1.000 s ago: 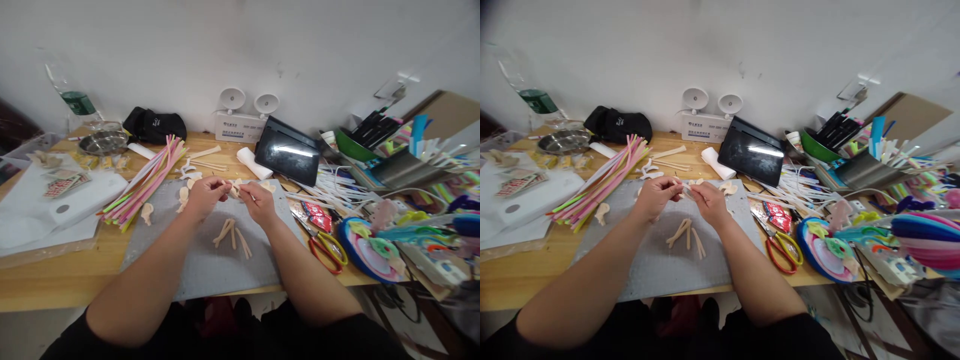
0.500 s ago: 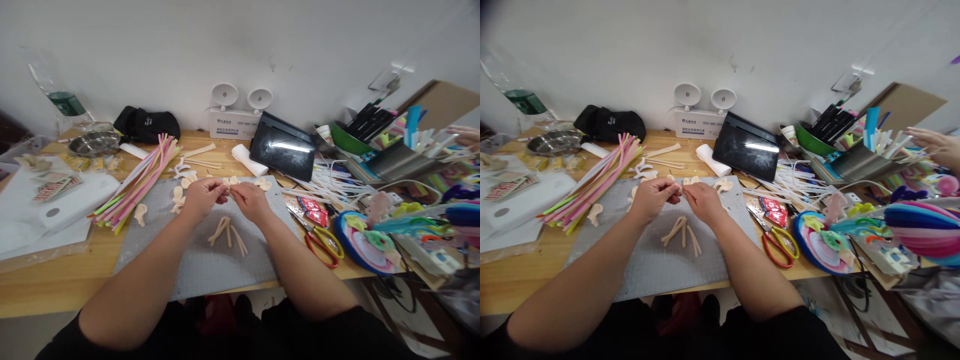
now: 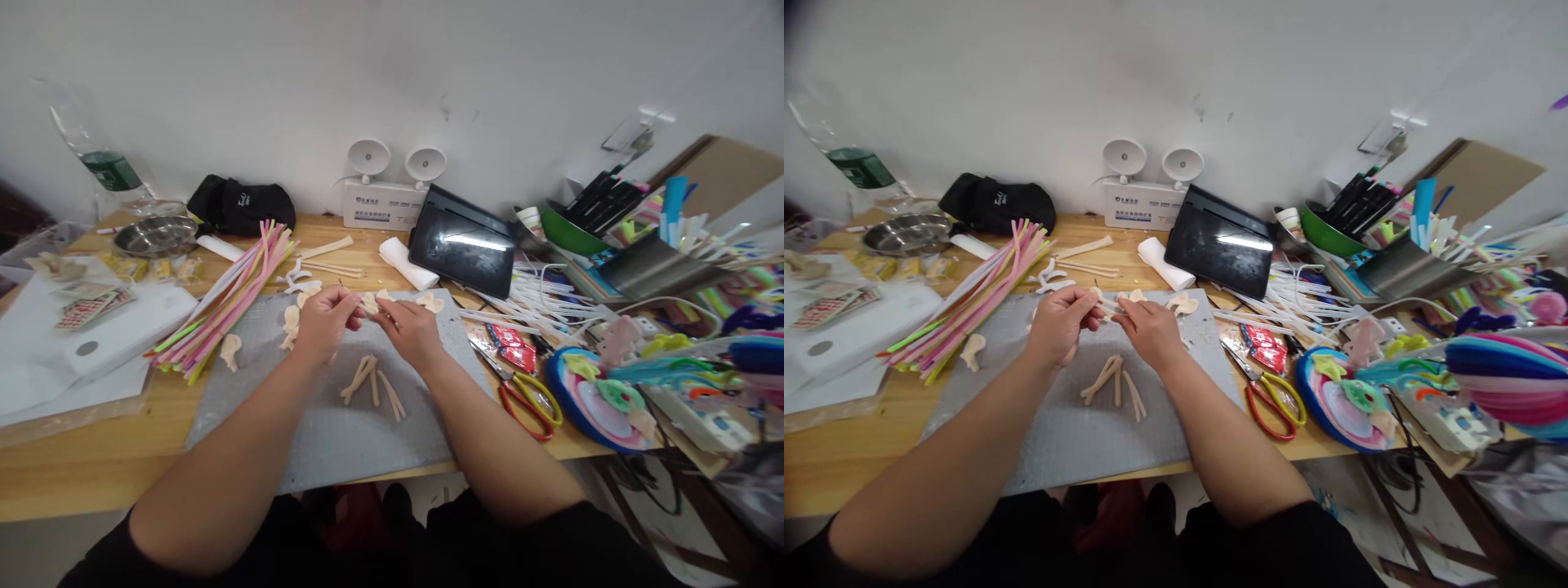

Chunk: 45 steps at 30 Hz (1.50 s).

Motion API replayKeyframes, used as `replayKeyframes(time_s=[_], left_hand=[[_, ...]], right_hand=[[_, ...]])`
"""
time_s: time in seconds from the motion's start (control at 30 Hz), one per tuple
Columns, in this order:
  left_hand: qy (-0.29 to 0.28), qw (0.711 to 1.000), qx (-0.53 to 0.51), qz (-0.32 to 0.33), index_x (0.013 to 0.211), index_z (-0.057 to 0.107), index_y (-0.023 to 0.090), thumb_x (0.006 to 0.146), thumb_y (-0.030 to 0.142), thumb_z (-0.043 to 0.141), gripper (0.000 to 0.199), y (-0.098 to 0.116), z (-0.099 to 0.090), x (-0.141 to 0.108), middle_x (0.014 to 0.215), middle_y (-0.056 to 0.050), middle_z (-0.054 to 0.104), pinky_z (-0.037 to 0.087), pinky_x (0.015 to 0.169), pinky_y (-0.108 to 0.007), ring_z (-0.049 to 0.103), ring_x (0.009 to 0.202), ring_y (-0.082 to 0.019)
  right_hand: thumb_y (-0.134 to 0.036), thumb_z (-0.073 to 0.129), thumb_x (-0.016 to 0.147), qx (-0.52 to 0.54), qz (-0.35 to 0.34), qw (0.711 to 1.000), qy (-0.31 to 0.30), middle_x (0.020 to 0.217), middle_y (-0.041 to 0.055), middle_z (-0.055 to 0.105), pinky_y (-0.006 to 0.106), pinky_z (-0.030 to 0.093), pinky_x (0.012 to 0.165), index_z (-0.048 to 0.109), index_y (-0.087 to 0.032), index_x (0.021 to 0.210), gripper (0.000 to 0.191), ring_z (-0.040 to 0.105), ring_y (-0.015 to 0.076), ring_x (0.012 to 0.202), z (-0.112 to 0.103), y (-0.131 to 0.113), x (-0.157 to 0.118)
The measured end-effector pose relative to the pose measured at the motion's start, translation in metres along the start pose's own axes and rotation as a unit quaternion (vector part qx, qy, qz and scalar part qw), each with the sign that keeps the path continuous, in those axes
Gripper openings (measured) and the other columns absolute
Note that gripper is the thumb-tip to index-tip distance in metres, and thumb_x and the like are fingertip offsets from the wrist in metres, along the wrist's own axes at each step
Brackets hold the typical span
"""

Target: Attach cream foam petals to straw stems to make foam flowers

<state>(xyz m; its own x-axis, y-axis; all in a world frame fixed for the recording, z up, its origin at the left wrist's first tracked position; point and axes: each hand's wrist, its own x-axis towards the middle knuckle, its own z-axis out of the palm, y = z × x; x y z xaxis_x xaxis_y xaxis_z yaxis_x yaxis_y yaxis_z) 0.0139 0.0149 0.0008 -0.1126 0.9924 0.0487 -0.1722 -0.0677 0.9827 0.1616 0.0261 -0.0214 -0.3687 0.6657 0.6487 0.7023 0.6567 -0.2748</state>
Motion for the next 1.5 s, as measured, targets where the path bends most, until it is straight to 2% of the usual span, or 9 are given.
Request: replayKeyframes(time_s=[0.47,0.6,0.67,0.8,0.93,1.07,1.23,1.33,1.5], left_hand=[[0.047,0.999,-0.008,0.024,0.057,0.051,0.016,0.064,0.026,0.056,0.013,-0.002,0.001,0.001,0.046,0.005,0.05,0.033,0.039,-0.016,0.041,0.038,-0.004],[-0.032,0.997,0.049,-0.054,0.05,0.047,0.016,0.061,0.021,0.055,0.014,0.003,-0.009,0.007,0.04,0.006,0.046,0.025,0.034,-0.016,0.036,0.032,-0.004],[-0.121,0.98,0.121,-0.105,0.047,0.048,0.016,0.06,0.019,0.055,0.015,0.006,-0.015,0.008,0.038,0.005,0.044,0.023,0.033,-0.017,0.033,0.031,-0.004],[-0.307,0.9,0.287,-0.113,0.038,0.051,0.017,0.056,0.021,0.061,0.021,0.003,-0.022,0.009,0.033,0.003,0.044,0.018,0.033,-0.02,0.033,0.03,-0.006],[-0.267,0.901,0.339,-0.042,0.031,0.047,0.017,0.053,0.026,0.067,0.031,-0.003,-0.021,0.013,0.029,0.004,0.039,0.013,0.035,-0.021,0.029,0.03,-0.005],[-0.196,0.93,0.31,0.009,0.042,0.056,0.017,0.062,0.029,0.061,0.023,0.003,-0.014,0.009,0.036,0.003,0.046,0.02,0.037,-0.019,0.035,0.035,-0.006],[-0.354,0.894,0.251,-0.11,0.049,0.06,0.016,0.062,0.035,0.061,0.023,0.009,-0.002,-0.006,0.042,0.0,0.053,0.029,0.036,-0.019,0.04,0.034,-0.007],[-0.286,0.937,0.16,-0.125,0.062,0.063,0.015,0.064,0.037,0.06,0.023,0.003,0.003,-0.008,0.05,-0.001,0.057,0.035,0.038,-0.019,0.045,0.037,-0.008],[-0.068,0.994,-0.043,-0.071,0.074,0.06,0.014,0.066,0.038,0.06,0.026,-0.006,0.004,-0.001,0.059,0.0,0.059,0.041,0.044,-0.018,0.049,0.044,-0.006]], right_hand=[[-0.027,0.043,0.083,0.07,-0.022,0.991,-0.113,0.069,0.0043,0.066,0.024,0.042,0.064,0.063,-0.019,0.089,0.022,0.06,0.0138,0.066,-0.006,-0.003,0.003],[-0.035,0.044,0.082,0.186,0.095,0.967,-0.145,0.062,-0.0012,0.064,0.021,0.042,0.056,0.055,-0.018,0.107,0.032,0.057,0.0096,0.053,-0.013,0.024,0.003],[-0.035,0.041,0.082,0.132,0.155,0.968,-0.148,0.061,-0.0001,0.064,0.021,0.04,0.055,0.06,-0.017,0.095,0.029,0.056,0.0099,0.054,-0.018,0.04,0.004],[-0.033,0.053,0.074,-0.032,0.151,0.962,-0.225,0.066,0.0028,0.065,0.023,0.035,0.056,0.063,-0.017,0.07,0.019,0.055,0.0129,0.061,-0.024,0.054,0.006],[-0.02,0.058,0.066,-0.042,0.155,0.95,-0.266,0.068,0.0023,0.065,0.023,0.035,0.056,0.064,-0.018,0.077,0.013,0.054,0.0131,0.061,-0.024,0.05,0.007],[-0.022,0.057,0.066,0.155,0.232,0.949,-0.147,0.06,0.0,0.062,0.023,0.038,0.052,0.062,-0.016,0.072,0.01,0.051,0.0102,0.052,-0.024,0.04,0.009],[-0.034,0.056,0.07,0.52,0.321,0.789,0.059,0.069,-0.0012,0.063,0.02,0.045,0.05,0.056,-0.019,0.08,0.018,0.056,0.008,0.052,-0.016,0.012,0.012],[-0.037,0.053,0.073,0.571,0.34,0.742,0.086,0.07,0.0008,0.065,0.02,0.047,0.05,0.055,-0.019,0.08,0.019,0.06,0.0098,0.056,-0.008,-0.001,0.011],[-0.038,0.056,0.072,0.584,0.322,0.741,0.076,0.073,0.0017,0.065,0.026,0.051,0.059,0.058,-0.019,0.078,0.02,0.059,0.0106,0.058,-0.002,-0.005,0.008]])
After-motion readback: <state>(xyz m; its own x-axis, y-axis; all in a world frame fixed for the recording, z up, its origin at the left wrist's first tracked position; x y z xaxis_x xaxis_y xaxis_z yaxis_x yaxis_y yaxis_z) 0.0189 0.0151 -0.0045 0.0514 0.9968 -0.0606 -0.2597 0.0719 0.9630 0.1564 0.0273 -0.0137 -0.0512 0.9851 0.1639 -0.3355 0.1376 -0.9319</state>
